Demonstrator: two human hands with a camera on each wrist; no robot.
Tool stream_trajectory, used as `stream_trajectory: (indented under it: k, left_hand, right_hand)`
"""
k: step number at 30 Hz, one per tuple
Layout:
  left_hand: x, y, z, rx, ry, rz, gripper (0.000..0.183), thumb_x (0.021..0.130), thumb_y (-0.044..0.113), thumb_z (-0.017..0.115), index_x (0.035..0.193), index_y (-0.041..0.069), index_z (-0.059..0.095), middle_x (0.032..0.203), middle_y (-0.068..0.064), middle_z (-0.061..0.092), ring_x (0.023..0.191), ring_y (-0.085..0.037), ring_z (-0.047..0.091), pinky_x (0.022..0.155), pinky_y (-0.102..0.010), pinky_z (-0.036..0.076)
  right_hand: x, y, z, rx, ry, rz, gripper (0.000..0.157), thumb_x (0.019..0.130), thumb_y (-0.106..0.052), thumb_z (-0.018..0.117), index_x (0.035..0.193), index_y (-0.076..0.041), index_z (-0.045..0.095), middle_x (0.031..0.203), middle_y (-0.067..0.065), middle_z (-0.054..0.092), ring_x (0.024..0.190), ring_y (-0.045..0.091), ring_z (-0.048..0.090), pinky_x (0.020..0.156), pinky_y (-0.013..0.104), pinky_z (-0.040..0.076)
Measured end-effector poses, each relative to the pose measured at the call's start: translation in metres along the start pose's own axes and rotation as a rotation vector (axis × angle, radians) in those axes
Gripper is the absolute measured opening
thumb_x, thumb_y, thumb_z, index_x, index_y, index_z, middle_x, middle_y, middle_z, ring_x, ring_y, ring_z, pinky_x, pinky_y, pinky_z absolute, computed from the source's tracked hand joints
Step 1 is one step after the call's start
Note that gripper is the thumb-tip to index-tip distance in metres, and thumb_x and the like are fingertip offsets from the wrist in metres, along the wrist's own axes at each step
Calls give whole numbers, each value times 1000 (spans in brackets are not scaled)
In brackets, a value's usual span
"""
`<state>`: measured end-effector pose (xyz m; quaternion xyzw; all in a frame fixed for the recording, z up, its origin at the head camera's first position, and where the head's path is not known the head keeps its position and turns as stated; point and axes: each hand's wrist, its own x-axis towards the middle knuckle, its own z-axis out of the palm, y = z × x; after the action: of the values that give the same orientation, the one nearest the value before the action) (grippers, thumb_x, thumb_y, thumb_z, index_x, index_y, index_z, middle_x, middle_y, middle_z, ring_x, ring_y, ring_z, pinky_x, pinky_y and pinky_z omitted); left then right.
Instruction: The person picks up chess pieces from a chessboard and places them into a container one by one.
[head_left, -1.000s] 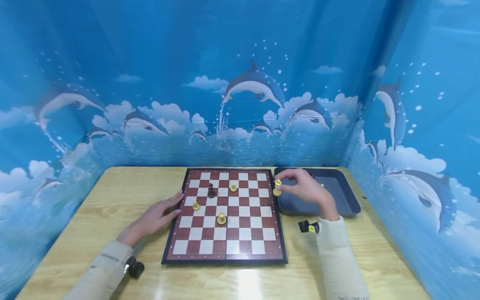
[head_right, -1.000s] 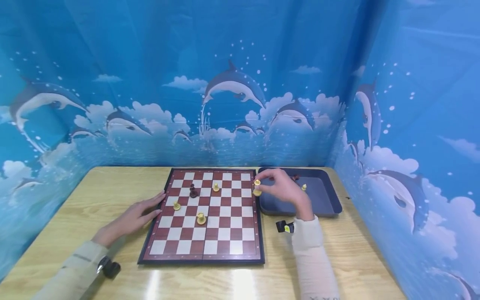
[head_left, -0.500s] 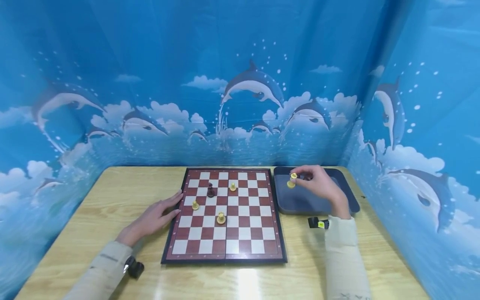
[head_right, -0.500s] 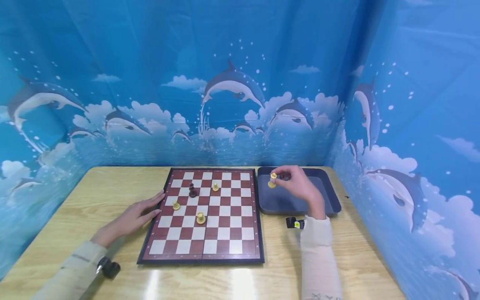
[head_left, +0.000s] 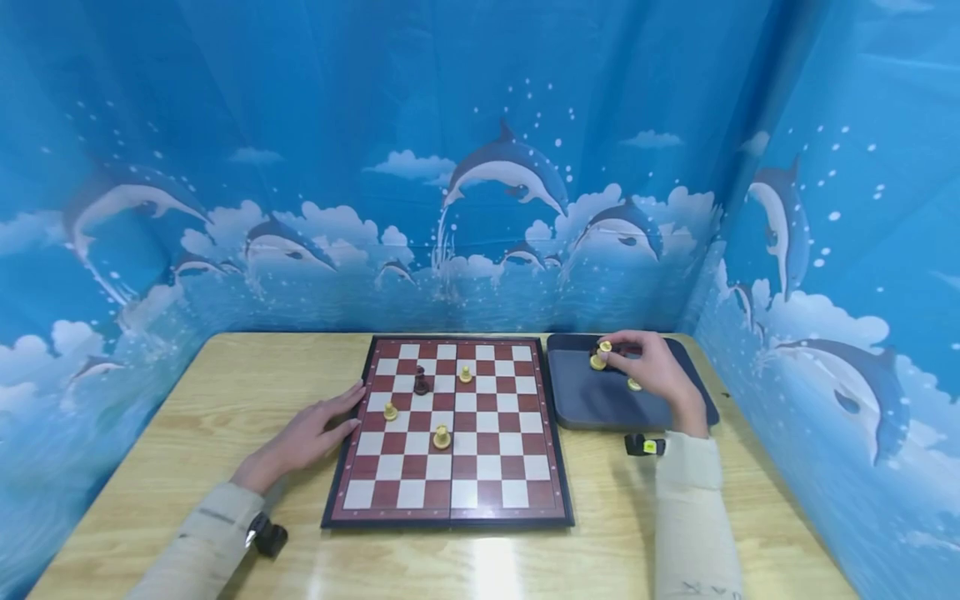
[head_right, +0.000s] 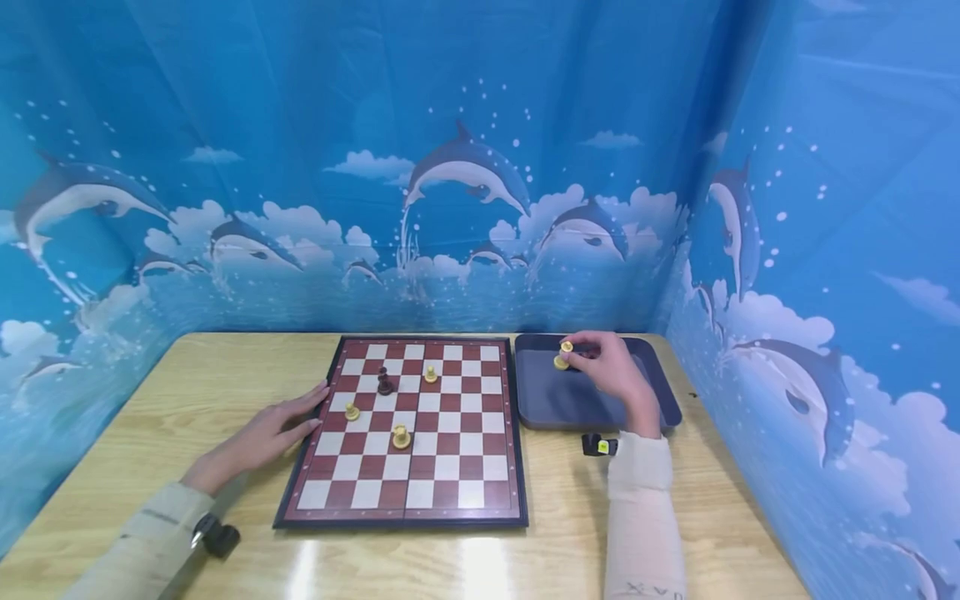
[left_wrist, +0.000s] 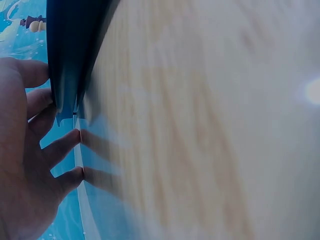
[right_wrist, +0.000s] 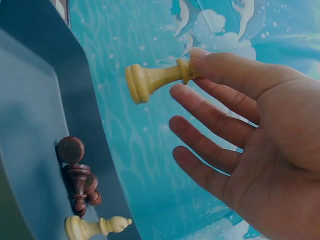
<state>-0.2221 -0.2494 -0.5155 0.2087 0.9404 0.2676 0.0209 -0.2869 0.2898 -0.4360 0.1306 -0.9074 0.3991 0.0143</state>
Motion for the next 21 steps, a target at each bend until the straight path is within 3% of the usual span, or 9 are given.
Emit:
stream_trajectory:
  k: [7,21]
  left_hand:
    - [1,0,0,3,3,4,56,97,40,45,146,17,30,153,-6,23,134,-37,31,107,-63,18]
    - [0,-1,1,7,3,8,56,97,39,45,146,17,30,153,-7,23,134,-37,31,107,-62,21]
  right_hand:
    - [0,12,-1,49,54,33,34,88,-35,64,115,-15,64,111,9,64,97,27,62,75,45,54]
    - [-1,26,-2,69,74,32,36,90,-32,62,118,-10,62,111,14,63,95,36,62,73,50,53]
